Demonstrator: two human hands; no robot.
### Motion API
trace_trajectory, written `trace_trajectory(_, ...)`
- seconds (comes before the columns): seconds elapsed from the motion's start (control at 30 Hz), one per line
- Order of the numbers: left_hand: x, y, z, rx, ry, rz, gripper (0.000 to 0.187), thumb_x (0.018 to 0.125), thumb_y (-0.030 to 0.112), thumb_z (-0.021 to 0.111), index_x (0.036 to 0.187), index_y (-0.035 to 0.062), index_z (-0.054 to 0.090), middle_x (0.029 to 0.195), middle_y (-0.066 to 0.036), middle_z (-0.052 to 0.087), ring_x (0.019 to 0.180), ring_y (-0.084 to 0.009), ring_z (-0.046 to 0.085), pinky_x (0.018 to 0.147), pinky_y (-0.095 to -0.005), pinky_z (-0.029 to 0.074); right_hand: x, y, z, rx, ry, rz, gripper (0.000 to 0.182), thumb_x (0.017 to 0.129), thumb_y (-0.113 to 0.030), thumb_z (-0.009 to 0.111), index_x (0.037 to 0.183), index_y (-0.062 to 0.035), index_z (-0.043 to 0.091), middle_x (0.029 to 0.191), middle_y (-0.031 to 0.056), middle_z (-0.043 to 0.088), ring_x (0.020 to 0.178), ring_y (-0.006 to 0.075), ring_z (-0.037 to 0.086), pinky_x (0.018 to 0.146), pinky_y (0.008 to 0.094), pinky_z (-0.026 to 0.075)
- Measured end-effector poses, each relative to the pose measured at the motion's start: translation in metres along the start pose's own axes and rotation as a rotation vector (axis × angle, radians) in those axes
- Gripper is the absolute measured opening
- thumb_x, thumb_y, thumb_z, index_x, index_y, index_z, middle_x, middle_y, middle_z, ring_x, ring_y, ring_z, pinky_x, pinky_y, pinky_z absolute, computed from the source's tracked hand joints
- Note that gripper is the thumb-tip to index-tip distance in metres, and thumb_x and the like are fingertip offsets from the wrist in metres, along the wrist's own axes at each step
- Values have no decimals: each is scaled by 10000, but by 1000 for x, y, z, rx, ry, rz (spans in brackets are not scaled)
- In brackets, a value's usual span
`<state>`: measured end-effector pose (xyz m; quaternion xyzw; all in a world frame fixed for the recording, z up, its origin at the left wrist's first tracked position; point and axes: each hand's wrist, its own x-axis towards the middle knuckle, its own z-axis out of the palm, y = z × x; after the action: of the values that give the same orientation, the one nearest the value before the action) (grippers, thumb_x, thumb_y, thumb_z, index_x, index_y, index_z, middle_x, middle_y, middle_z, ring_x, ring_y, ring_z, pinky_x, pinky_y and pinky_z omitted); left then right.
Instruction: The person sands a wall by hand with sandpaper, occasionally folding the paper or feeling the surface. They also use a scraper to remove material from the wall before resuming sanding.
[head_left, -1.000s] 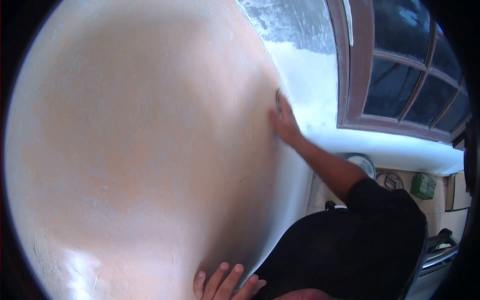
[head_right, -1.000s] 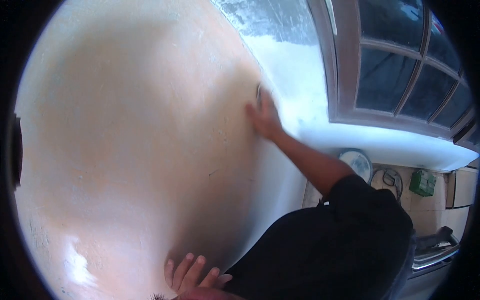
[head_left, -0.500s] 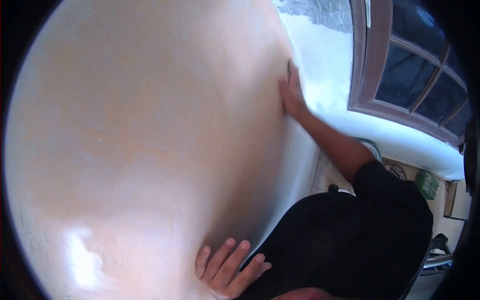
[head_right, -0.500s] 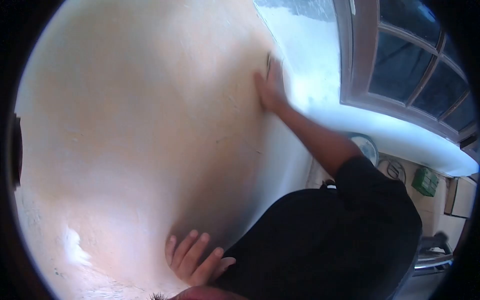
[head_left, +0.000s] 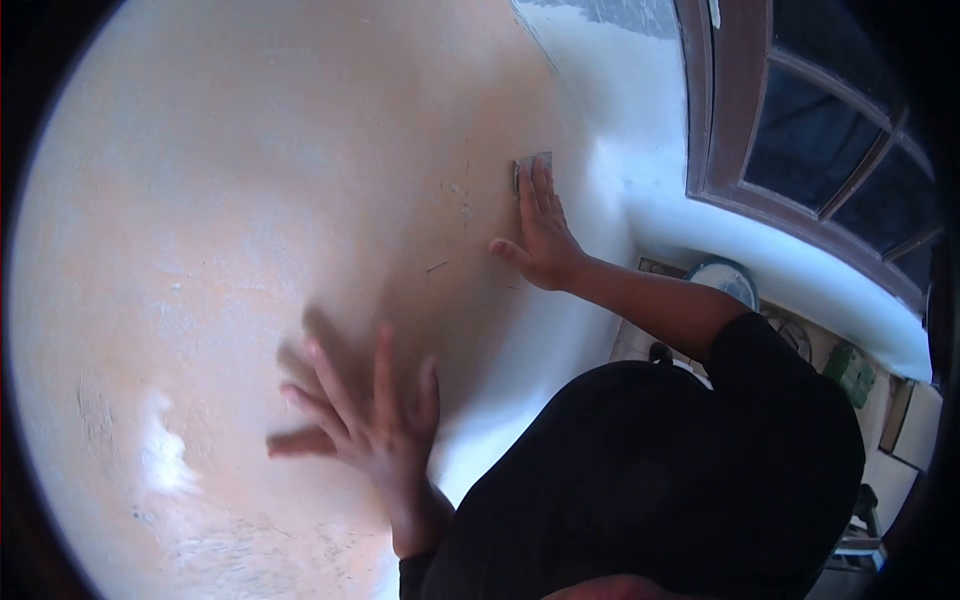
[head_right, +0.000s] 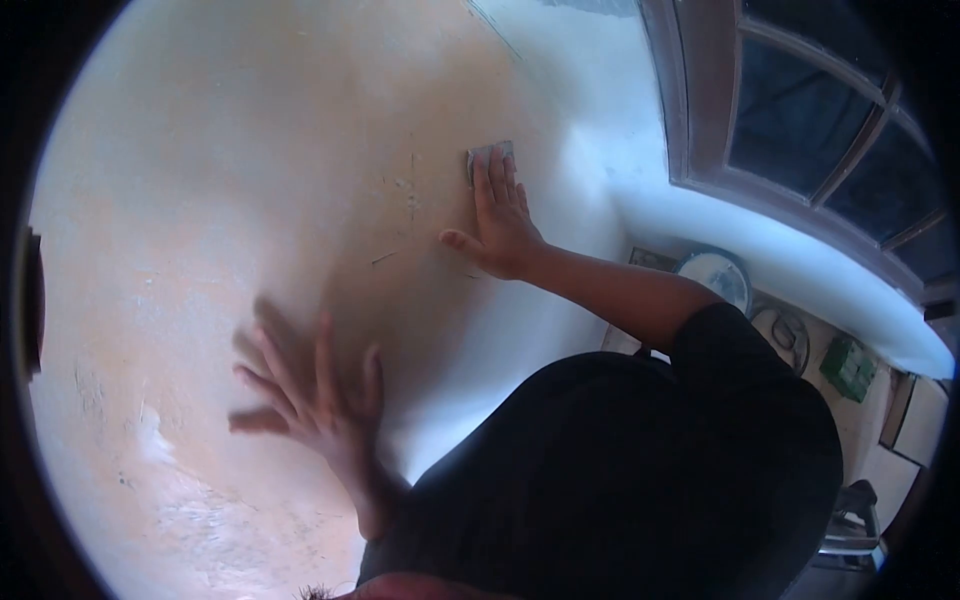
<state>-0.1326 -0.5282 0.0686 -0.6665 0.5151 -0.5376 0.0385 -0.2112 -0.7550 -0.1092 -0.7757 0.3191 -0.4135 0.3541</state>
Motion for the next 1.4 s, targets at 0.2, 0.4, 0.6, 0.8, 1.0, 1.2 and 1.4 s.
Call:
trace_trajectory(0.2,52,43,36,12,-12,-4,523,901,620,494,1371,391,504,1573,-53,308,1470,-343,208,1066,-743,-84,112,38,-39,147,268,132,1046,891,-648,508,1515,38,24,1566,325,1,1467,455,4,1147,601,111)
trace_trajectory(0.4,48,52,31,-149,-111,31,476,853,580,569,1290,393,568,1522,-8,409,1453,-293,281,1091,-718,-64,26,37,7,57,196,-83,1074,862,-673,530,1527,18,46,1568,316,22,1462,462,42,1182,515,99)
trace_trajectory(0.6,43,55,31,-233,-138,-58,392,875,526,570,1222,351,621,1472,33,478,1434,-280,325,1091,-704,-99,17,47,-1,-57,71,-63,1048,889,-646,511,1525,14,2,1579,294,-16,1473,435,-7,1180,503,78)
trace_trajectory(0.8,42,50,27,-323,-219,-23,413,824,484,673,1215,362,624,1470,60,476,1436,-245,324,1075,-715,-106,138,70,-29,267,484,-30,794,1006,-440,428,1495,84,88,1553,299,137,1450,411,147,1186,434,109)
trace_trajectory(1.0,40,52,34,-236,-138,26,322,851,477,649,1144,343,649,1443,72,503,1429,-209,337,1063,-715,-141,0,50,10,85,134,-158,1070,894,-707,431,1507,71,24,1579,291,41,1467,435,56,1176,508,82)
trace_trajectory(1.2,41,53,36,-168,-101,60,307,880,493,609,1146,344,648,1431,91,513,1425,-204,343,1059,-721,-143,76,73,-12,544,236,208,736,1039,-392,353,1510,57,8,1571,268,96,1452,353,159,1179,398,146)
trace_trajectory(1.4,42,52,36,-152,-111,35,301,878,504,604,1143,365,645,1426,97,516,1420,-195,349,1064,-726,-138,-8,3,4,161,-35,23,1017,950,-546,468,1482,69,-142,1575,296,-104,1476,413,-64,1189,435,13)
